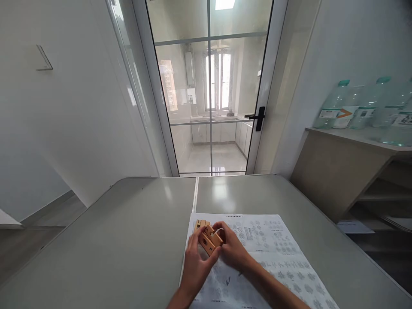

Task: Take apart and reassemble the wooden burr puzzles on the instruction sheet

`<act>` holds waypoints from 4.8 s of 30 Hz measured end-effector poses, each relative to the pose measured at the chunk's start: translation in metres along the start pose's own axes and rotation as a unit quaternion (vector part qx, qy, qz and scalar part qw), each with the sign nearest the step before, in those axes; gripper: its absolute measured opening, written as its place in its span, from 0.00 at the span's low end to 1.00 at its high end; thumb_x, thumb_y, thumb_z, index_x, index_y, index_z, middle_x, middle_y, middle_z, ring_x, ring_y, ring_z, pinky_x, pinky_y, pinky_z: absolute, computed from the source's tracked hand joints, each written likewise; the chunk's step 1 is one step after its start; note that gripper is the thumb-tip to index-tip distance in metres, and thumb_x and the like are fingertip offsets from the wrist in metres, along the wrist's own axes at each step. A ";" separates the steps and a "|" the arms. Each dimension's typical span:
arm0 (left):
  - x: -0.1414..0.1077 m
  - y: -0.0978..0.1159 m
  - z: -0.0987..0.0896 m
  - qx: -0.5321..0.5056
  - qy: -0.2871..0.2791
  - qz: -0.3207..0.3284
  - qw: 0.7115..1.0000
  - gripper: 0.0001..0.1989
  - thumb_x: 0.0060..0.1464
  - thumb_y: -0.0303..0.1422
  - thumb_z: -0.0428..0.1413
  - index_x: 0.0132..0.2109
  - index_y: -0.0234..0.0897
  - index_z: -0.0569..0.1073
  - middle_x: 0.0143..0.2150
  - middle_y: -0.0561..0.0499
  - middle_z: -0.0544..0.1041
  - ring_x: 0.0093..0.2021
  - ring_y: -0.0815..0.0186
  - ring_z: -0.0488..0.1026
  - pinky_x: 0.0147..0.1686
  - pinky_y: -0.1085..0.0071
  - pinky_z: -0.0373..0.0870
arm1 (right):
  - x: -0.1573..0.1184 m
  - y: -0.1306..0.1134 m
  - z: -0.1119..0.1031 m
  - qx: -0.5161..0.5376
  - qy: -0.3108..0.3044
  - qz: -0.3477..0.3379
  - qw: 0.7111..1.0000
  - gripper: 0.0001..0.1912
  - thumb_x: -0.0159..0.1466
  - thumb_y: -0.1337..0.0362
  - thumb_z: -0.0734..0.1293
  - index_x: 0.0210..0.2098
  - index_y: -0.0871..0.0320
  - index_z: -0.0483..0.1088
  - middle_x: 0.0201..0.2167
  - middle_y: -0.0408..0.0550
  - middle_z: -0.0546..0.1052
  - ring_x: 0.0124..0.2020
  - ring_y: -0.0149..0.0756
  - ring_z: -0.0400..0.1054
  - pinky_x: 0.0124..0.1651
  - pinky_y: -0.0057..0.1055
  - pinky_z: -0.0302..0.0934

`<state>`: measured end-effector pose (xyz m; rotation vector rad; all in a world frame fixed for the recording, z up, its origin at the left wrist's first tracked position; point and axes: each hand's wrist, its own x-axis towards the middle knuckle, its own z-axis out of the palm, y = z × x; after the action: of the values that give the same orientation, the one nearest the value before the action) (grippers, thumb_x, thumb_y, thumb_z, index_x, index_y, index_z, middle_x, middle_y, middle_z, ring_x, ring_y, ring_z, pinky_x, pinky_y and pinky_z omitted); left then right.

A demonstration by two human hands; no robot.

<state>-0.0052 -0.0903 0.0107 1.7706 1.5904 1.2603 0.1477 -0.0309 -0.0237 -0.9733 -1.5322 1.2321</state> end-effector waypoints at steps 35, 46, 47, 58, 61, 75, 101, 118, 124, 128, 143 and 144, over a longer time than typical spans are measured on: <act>-0.056 -0.004 -0.008 0.067 -0.141 0.108 0.982 0.39 0.46 0.30 0.69 0.65 0.44 0.67 0.63 0.43 0.72 0.64 0.49 0.67 0.67 0.48 0.66 | -0.113 -0.019 0.001 -0.146 0.089 -0.035 0.985 0.09 0.69 0.59 0.63 0.41 0.55 0.72 0.37 0.50 0.79 0.36 0.42 0.74 0.41 0.34 0.66; -0.057 -0.001 -0.011 0.064 -0.140 0.097 0.983 0.36 0.46 0.32 0.69 0.63 0.45 0.70 0.63 0.43 0.72 0.64 0.49 0.68 0.66 0.49 0.66 | -0.113 -0.020 -0.001 -0.132 0.095 -0.036 0.986 0.09 0.67 0.61 0.63 0.37 0.56 0.73 0.34 0.49 0.80 0.33 0.41 0.73 0.38 0.33 0.63; -0.057 -0.001 -0.011 0.064 -0.141 0.096 0.983 0.36 0.46 0.32 0.69 0.63 0.45 0.70 0.63 0.43 0.72 0.65 0.50 0.68 0.67 0.49 0.66 | -0.113 -0.019 -0.001 -0.130 0.094 -0.036 0.986 0.09 0.67 0.61 0.63 0.37 0.56 0.73 0.34 0.49 0.80 0.32 0.41 0.73 0.38 0.33 0.64; -0.058 -0.003 -0.010 0.064 -0.139 0.106 0.983 0.35 0.46 0.32 0.69 0.62 0.45 0.70 0.63 0.43 0.72 0.64 0.48 0.68 0.66 0.47 0.66 | -0.114 -0.025 -0.002 -0.108 0.100 -0.042 0.988 0.11 0.67 0.58 0.63 0.37 0.56 0.74 0.32 0.49 0.80 0.32 0.42 0.74 0.37 0.33 0.65; -0.058 -0.004 -0.009 0.062 -0.129 0.110 0.983 0.34 0.46 0.32 0.69 0.61 0.45 0.71 0.62 0.44 0.73 0.64 0.49 0.69 0.66 0.48 0.67 | -0.114 -0.025 -0.003 -0.122 0.094 -0.037 0.987 0.11 0.67 0.57 0.63 0.37 0.56 0.74 0.33 0.48 0.81 0.32 0.41 0.74 0.37 0.32 0.65; -0.058 -0.002 -0.009 0.067 -0.132 0.122 0.981 0.35 0.46 0.33 0.70 0.61 0.43 0.71 0.62 0.43 0.73 0.63 0.48 0.70 0.64 0.48 0.68 | -0.116 -0.022 -0.004 -0.128 0.092 -0.039 0.987 0.11 0.68 0.58 0.63 0.37 0.57 0.74 0.31 0.47 0.79 0.30 0.38 0.71 0.35 0.32 0.62; -0.059 0.006 -0.010 0.064 -0.132 0.107 0.983 0.35 0.44 0.34 0.71 0.60 0.42 0.72 0.60 0.44 0.74 0.62 0.48 0.70 0.63 0.49 0.68 | -0.120 -0.024 -0.008 -0.105 0.079 -0.043 0.990 0.12 0.67 0.57 0.63 0.37 0.56 0.75 0.29 0.47 0.80 0.29 0.40 0.73 0.35 0.33 0.65; -0.061 0.000 -0.009 0.069 -0.129 0.123 0.982 0.39 0.48 0.35 0.69 0.66 0.44 0.65 0.68 0.42 0.65 0.68 0.50 0.64 0.68 0.50 0.63 | -0.117 -0.010 -0.005 -0.243 0.120 -0.074 0.960 0.06 0.65 0.63 0.66 0.40 0.54 0.75 0.43 0.53 0.77 0.46 0.48 0.71 0.51 0.42 0.65; -0.065 -0.007 -0.023 0.095 -0.116 0.097 0.984 0.44 0.43 0.39 0.72 0.66 0.42 0.65 0.63 0.41 0.72 0.64 0.46 0.69 0.65 0.47 0.66 | -0.116 -0.012 -0.004 -0.275 0.111 -0.069 0.953 0.07 0.66 0.61 0.67 0.41 0.55 0.75 0.43 0.53 0.76 0.47 0.49 0.71 0.51 0.41 0.65; -0.069 -0.010 -0.031 0.076 -0.103 0.062 0.990 0.41 0.47 0.38 0.70 0.66 0.42 0.65 0.63 0.41 0.72 0.63 0.47 0.70 0.64 0.47 0.67 | -0.116 -0.013 -0.003 -0.296 0.111 -0.066 0.946 0.08 0.66 0.59 0.69 0.42 0.55 0.76 0.44 0.52 0.77 0.48 0.48 0.71 0.52 0.40 0.65; -0.064 -0.004 -0.039 -0.050 -0.027 -0.037 0.998 0.42 0.48 0.43 0.69 0.67 0.42 0.63 0.60 0.42 0.74 0.58 0.51 0.75 0.61 0.51 0.70 | -0.116 -0.016 0.000 -0.323 0.115 -0.047 0.938 0.09 0.63 0.59 0.71 0.41 0.55 0.75 0.45 0.53 0.76 0.48 0.49 0.70 0.52 0.40 0.63; -0.064 -0.004 -0.039 -0.053 -0.025 -0.039 0.998 0.42 0.48 0.43 0.70 0.67 0.42 0.63 0.60 0.42 0.75 0.58 0.51 0.75 0.61 0.51 0.70 | -0.115 -0.016 0.000 -0.320 0.115 -0.045 0.939 0.09 0.62 0.59 0.71 0.40 0.55 0.74 0.44 0.53 0.76 0.47 0.48 0.70 0.51 0.40 0.63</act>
<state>-0.0350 -0.1590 0.0056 1.6453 1.5220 1.2312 0.1789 -0.1432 -0.0281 -1.3843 -1.7968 0.5184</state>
